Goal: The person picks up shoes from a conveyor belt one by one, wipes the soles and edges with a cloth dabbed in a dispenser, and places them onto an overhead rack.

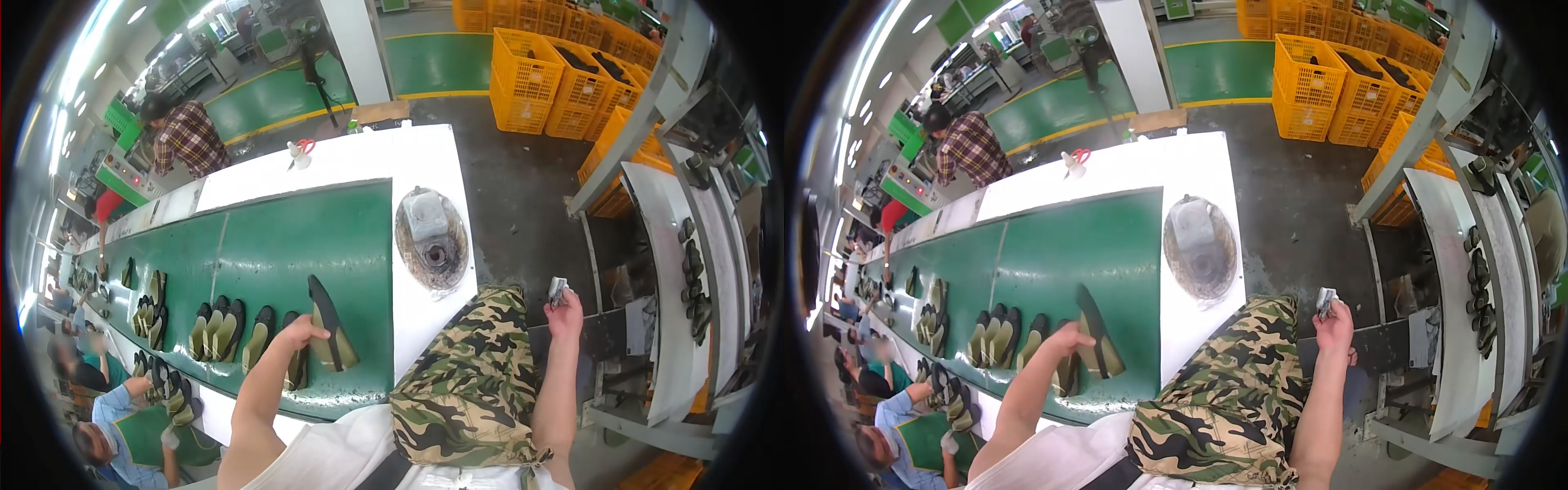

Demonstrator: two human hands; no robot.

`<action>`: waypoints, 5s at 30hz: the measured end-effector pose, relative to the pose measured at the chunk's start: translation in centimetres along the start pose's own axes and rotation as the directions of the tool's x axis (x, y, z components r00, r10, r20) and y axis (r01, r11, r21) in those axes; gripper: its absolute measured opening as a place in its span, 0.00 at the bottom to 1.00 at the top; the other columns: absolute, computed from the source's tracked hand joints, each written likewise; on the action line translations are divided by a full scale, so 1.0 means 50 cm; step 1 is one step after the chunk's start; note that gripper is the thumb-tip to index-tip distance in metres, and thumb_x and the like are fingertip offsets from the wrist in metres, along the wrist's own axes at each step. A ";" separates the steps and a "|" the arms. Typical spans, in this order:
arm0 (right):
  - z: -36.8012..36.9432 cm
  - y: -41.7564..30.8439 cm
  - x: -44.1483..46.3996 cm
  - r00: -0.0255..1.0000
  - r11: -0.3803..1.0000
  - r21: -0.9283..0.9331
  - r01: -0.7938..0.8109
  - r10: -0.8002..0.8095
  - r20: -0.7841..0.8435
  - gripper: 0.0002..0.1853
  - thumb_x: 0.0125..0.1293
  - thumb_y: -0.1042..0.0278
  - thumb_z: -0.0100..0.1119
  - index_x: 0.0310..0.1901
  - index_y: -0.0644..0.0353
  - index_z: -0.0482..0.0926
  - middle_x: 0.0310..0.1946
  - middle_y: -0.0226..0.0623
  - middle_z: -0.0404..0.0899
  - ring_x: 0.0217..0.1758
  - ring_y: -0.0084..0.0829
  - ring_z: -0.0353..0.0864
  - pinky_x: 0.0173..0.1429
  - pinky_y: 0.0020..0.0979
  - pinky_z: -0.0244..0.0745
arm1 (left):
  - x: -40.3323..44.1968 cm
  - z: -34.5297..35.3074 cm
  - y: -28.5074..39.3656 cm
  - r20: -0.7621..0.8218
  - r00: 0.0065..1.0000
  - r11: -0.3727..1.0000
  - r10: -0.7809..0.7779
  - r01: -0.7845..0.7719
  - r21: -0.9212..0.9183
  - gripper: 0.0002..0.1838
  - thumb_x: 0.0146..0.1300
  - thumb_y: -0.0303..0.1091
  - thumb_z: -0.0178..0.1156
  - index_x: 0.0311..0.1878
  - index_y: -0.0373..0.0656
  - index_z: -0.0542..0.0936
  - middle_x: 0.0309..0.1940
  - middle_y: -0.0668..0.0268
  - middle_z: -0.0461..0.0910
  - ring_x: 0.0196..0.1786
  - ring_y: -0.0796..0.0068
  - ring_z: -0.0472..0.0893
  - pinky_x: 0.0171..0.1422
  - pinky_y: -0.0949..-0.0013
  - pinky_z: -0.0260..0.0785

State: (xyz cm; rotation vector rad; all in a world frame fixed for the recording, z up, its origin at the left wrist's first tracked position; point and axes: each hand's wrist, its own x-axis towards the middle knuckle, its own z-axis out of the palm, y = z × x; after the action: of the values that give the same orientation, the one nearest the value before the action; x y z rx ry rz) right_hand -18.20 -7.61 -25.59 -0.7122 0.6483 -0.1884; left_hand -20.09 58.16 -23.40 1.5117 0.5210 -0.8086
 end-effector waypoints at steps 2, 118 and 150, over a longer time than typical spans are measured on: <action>0.031 -0.004 -0.020 1.000 0.999 -0.040 -0.007 0.007 -0.002 0.05 0.65 0.66 0.62 0.39 0.49 0.76 0.35 0.26 0.80 0.36 0.28 0.79 0.39 0.36 0.70 | -0.010 0.023 0.040 0.142 0.962 0.943 0.232 -0.186 -0.276 0.37 0.46 0.29 0.75 0.62 0.36 0.73 0.55 0.57 0.80 0.58 0.57 0.80 0.68 0.54 0.68; -0.329 -0.056 0.109 0.962 0.941 0.220 0.256 -0.226 -0.153 0.07 0.53 0.77 0.60 0.29 0.54 0.71 0.26 0.31 0.76 0.27 0.26 0.76 0.29 0.30 0.69 | -0.098 1.580 0.907 0.742 -0.351 -0.658 0.571 -0.736 0.158 0.34 0.53 0.37 0.70 0.63 0.36 0.73 0.59 0.47 0.77 0.63 0.52 0.76 0.66 0.57 0.70; 0.283 0.113 -0.092 0.798 0.978 -0.139 -0.158 0.209 0.565 0.05 0.59 0.78 0.58 0.32 0.58 0.72 0.31 0.32 0.79 0.38 0.27 0.80 0.47 0.30 0.74 | 0.063 -0.055 -0.317 -0.597 0.751 0.825 -0.281 0.507 0.249 0.41 0.37 0.41 0.83 0.53 0.26 0.77 0.47 0.46 0.83 0.50 0.58 0.84 0.52 0.60 0.78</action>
State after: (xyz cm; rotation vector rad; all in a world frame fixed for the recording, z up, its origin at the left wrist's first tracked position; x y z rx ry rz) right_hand -13.48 6.07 -18.97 -0.7365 0.1338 0.2388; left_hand -29.30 62.24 -36.35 2.0656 1.2026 -0.8465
